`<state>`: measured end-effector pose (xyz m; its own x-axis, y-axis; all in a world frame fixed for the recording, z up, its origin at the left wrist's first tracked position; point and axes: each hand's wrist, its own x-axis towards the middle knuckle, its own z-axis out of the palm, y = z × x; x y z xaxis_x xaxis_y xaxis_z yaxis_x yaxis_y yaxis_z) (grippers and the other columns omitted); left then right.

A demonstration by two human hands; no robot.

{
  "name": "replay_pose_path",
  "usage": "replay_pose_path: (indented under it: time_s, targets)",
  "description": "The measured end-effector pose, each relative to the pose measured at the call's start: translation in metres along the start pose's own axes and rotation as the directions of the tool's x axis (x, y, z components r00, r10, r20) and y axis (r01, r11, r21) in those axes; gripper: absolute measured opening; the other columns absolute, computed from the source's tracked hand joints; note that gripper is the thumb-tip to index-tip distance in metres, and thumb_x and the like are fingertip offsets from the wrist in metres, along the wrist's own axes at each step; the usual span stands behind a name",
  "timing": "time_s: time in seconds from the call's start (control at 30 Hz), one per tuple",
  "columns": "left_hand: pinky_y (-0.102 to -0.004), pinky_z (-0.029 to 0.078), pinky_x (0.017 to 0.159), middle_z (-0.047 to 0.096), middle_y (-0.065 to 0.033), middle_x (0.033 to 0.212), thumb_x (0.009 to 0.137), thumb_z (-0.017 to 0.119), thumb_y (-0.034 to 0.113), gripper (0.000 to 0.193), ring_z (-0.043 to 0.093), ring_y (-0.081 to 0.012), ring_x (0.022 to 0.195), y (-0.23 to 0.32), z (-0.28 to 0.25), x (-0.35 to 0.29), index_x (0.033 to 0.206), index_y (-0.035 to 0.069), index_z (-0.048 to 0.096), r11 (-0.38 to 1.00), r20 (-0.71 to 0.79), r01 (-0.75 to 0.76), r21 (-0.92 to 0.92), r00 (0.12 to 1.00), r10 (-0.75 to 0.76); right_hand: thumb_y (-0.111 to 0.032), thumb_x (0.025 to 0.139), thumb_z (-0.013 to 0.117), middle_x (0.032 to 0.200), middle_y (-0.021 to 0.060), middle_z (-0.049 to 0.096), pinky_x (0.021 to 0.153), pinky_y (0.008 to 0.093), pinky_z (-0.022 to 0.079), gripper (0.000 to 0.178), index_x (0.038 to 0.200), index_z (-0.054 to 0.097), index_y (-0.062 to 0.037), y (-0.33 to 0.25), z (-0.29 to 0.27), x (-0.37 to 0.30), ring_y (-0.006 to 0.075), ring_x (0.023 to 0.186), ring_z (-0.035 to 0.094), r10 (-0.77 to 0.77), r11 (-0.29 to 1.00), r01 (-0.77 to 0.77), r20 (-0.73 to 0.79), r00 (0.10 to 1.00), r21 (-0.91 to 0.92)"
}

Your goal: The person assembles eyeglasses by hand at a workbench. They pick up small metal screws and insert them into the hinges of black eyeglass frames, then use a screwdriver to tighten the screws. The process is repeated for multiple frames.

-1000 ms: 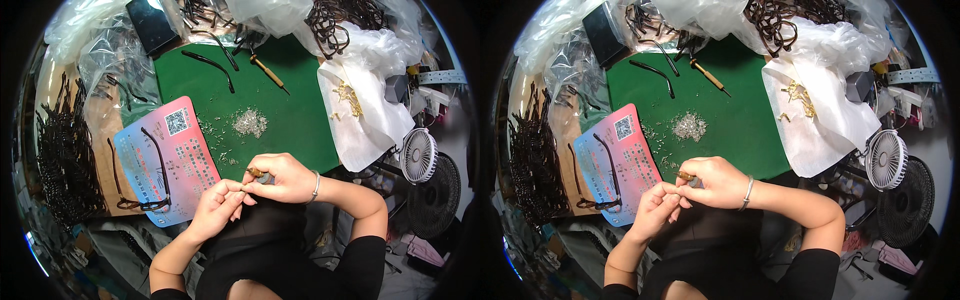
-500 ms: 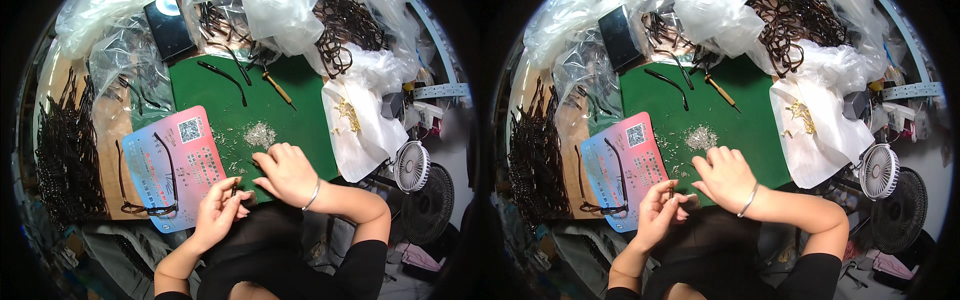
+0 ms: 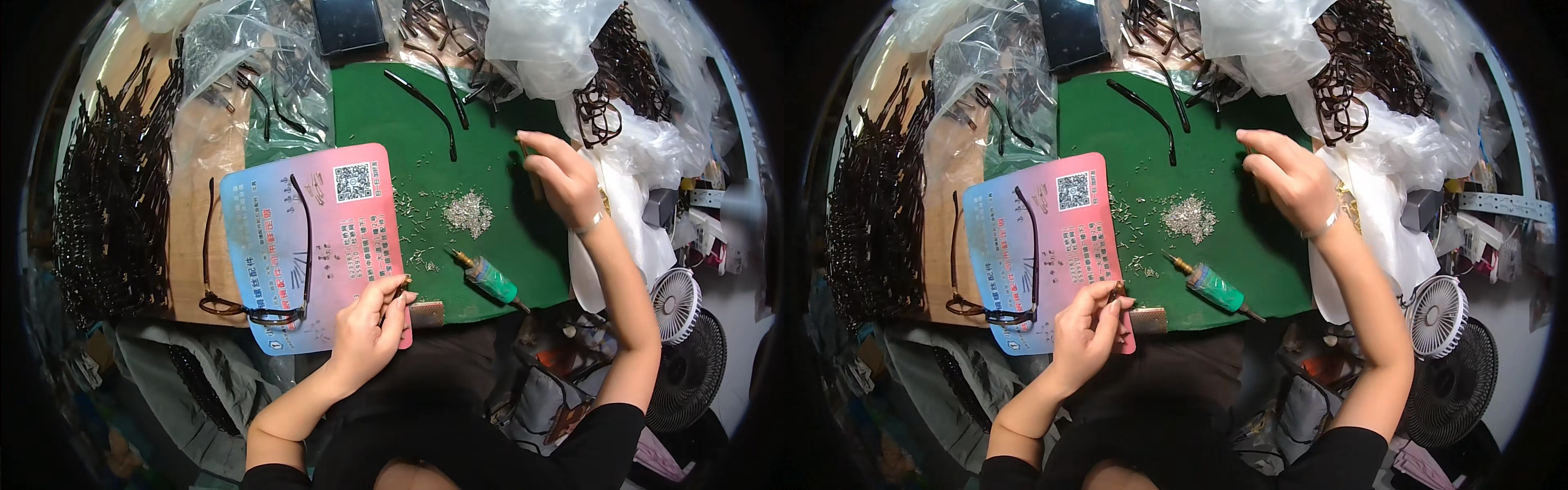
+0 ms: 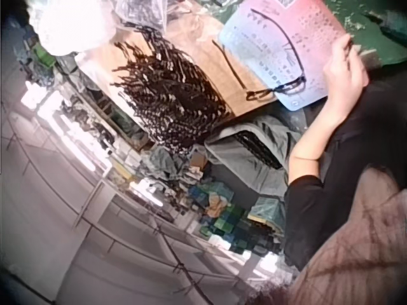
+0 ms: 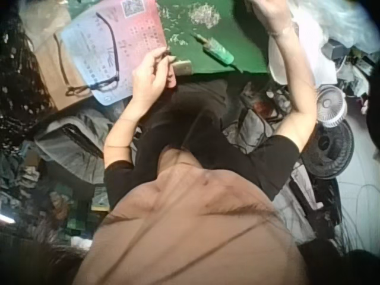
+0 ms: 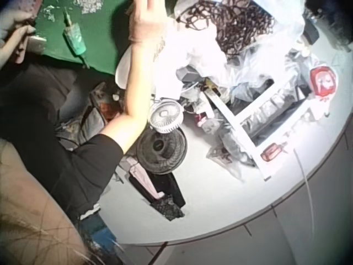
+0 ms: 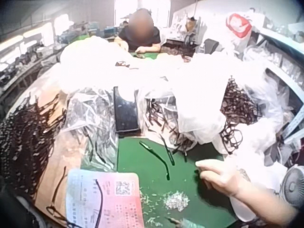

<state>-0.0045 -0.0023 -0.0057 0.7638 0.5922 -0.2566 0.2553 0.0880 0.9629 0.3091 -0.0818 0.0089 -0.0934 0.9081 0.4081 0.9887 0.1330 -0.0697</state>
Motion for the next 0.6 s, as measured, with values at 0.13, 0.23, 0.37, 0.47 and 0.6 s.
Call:
replay_pose_path:
  time_s: [0.13, 0.23, 0.37, 0.47, 0.6]
  targets:
    - [-0.0258, 0.052, 0.065, 0.065, -0.0137, 0.084, 0.089, 0.051, -0.002, 0.028, 0.065, -0.0128, 0.072, 0.004, 0.005, 0.006, 0.116, -0.004, 0.050, 0.996, -0.018, -0.026, 0.084, 0.999, 0.028, -0.008, 0.068, 0.060, 0.099, 0.0105, 0.062, 0.078, 0.0343, 0.053, 0.014, 0.081, 0.057, -0.0034, -0.044, 0.006, -0.002, 0.0245, 0.089, 0.063, -0.002, 0.999, 0.004, 0.052, 0.999, -0.042]
    - [-0.0266, 0.052, 0.065, 0.066, -0.0141, 0.086, 0.089, 0.050, -0.003, 0.029, 0.065, -0.0129, 0.071, -0.001, 0.005, 0.005, 0.117, -0.004, 0.050, 0.995, -0.020, -0.009, 0.096, 1.000, 0.011, -0.008, 0.069, 0.059, 0.100, 0.0109, 0.061, 0.078, 0.0319, 0.052, 0.017, 0.085, 0.057, -0.0031, -0.045, 0.010, -0.012, 0.0250, 0.091, 0.062, 0.088, 0.996, -0.086, 0.054, 0.995, -0.031]
    - [-0.0214, 0.050, 0.057, 0.066, -0.0118, 0.092, 0.090, 0.047, -0.002, 0.030, 0.059, -0.0071, 0.062, 0.001, 0.004, 0.005, 0.120, -0.003, 0.047, 0.996, -0.012, -0.012, 0.092, 1.000, 0.013, -0.006, 0.068, 0.062, 0.104, 0.0124, 0.061, 0.081, 0.0340, 0.052, 0.018, 0.085, 0.058, -0.0021, -0.037, -0.002, -0.027, 0.0287, 0.097, 0.061, 0.091, 0.995, -0.097, 0.134, 0.987, 0.038]
    - [-0.0215, 0.050, 0.057, 0.067, -0.0107, 0.090, 0.089, 0.049, -0.002, 0.028, 0.059, -0.0071, 0.062, -0.001, 0.007, 0.005, 0.117, -0.003, 0.049, 0.991, -0.057, -0.061, 0.120, 0.996, 0.068, -0.005, 0.066, 0.066, 0.103, 0.0118, 0.060, 0.084, 0.0351, 0.051, 0.022, 0.086, 0.059, -0.0018, -0.040, -0.016, -0.031, 0.0287, 0.098, 0.060, 0.096, 0.995, -0.101, 0.181, 0.979, 0.017]
    - [-0.0225, 0.051, 0.060, 0.067, -0.0110, 0.089, 0.088, 0.052, -0.002, 0.026, 0.062, -0.0103, 0.069, -0.005, 0.007, 0.004, 0.114, -0.003, 0.052, 0.984, -0.051, -0.103, 0.144, 0.993, 0.111, -0.007, 0.068, 0.068, 0.100, 0.0110, 0.059, 0.083, 0.0355, 0.050, 0.021, 0.086, 0.058, -0.0023, -0.047, -0.011, -0.041, 0.0266, 0.093, 0.059, 0.087, 0.996, -0.083, 0.183, 0.979, -0.031]
